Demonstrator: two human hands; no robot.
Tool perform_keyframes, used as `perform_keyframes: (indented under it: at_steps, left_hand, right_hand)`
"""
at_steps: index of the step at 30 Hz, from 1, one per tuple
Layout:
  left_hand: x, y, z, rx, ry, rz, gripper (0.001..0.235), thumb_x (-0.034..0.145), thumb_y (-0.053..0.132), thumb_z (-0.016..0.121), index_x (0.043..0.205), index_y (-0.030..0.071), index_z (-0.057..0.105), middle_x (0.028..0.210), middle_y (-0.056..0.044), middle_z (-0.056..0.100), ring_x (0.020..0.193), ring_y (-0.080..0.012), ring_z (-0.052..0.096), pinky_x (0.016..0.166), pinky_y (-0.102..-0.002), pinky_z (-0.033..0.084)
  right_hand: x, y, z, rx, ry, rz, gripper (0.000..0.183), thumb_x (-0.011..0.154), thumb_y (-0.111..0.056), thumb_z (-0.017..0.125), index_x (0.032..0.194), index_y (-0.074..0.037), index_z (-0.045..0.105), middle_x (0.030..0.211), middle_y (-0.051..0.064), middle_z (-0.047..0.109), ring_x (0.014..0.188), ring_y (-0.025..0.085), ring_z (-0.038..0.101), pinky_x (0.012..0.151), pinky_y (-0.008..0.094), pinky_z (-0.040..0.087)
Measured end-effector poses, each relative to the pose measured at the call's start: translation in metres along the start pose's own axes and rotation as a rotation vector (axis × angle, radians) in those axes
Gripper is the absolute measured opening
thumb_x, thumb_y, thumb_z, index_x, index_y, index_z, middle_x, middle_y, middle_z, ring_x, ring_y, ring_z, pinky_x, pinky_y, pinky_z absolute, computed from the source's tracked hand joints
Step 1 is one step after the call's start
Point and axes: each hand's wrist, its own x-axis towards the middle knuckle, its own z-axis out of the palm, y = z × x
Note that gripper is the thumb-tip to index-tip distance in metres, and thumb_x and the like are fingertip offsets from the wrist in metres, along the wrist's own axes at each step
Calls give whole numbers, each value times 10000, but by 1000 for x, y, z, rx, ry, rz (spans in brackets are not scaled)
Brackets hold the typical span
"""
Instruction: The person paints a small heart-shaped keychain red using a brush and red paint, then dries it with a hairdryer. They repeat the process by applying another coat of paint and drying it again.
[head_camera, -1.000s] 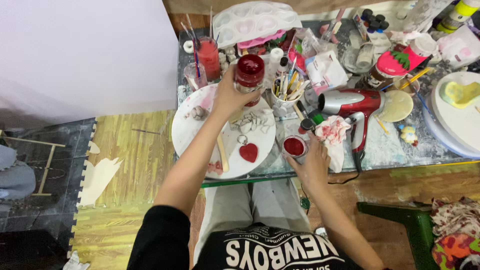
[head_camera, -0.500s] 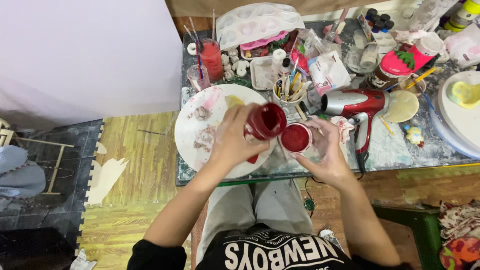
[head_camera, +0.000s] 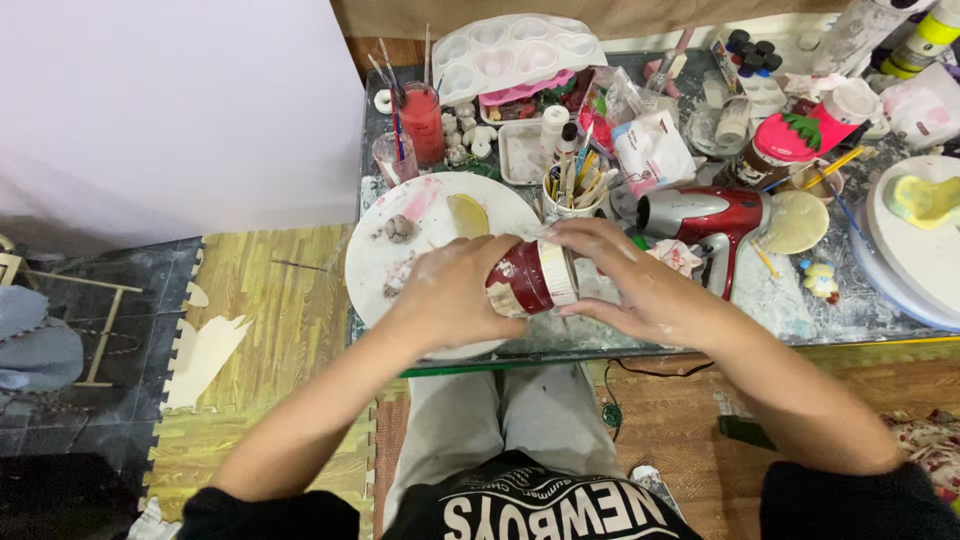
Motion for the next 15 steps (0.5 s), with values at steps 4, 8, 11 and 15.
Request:
perform_keyframes:
  at_steps: [4,8,11,15]
  left_hand:
    - [11,-9,-25,-53,-304,27,860,533,424,866,1290,104,614,1077,-192,723,1008,-365,691,873,-429,531]
    - [25,-14,-33,-344,-596,98,790,546,443,808,1224,70,647,1076,-154,789,971,-316,767,878,-380,571]
    - [26,-8,-33,-335,-411,127,800,582,446,813,1256,62,619,1077,-165,760,981,-335,733,885,-391,545]
    - [25,17,-15,16,108,64,791,618,460,809,1254,41,594,1040,-199,719,919,-394,689,776,-455,540]
  right_hand:
    - [-1,11,7,-56,-35,-186,811,819,-299,826,1451,-28,396,1423,207,464,1331,390,501,1118,454,452]
    - [0,27,18,-129,-46,-337,862,784,-342,844,1443,-28,385,1397,215,459,1311,387,497,1120,481,454]
    - [7,36,16,-44,47,-269,686,884,-236,725,1443,-19,392,1469,256,412,1377,398,458,1116,499,461]
    - [20,37,9,-99,344,-41,463,1047,-213,503,1464,-19,450,1357,211,501,1249,360,554,1067,495,490]
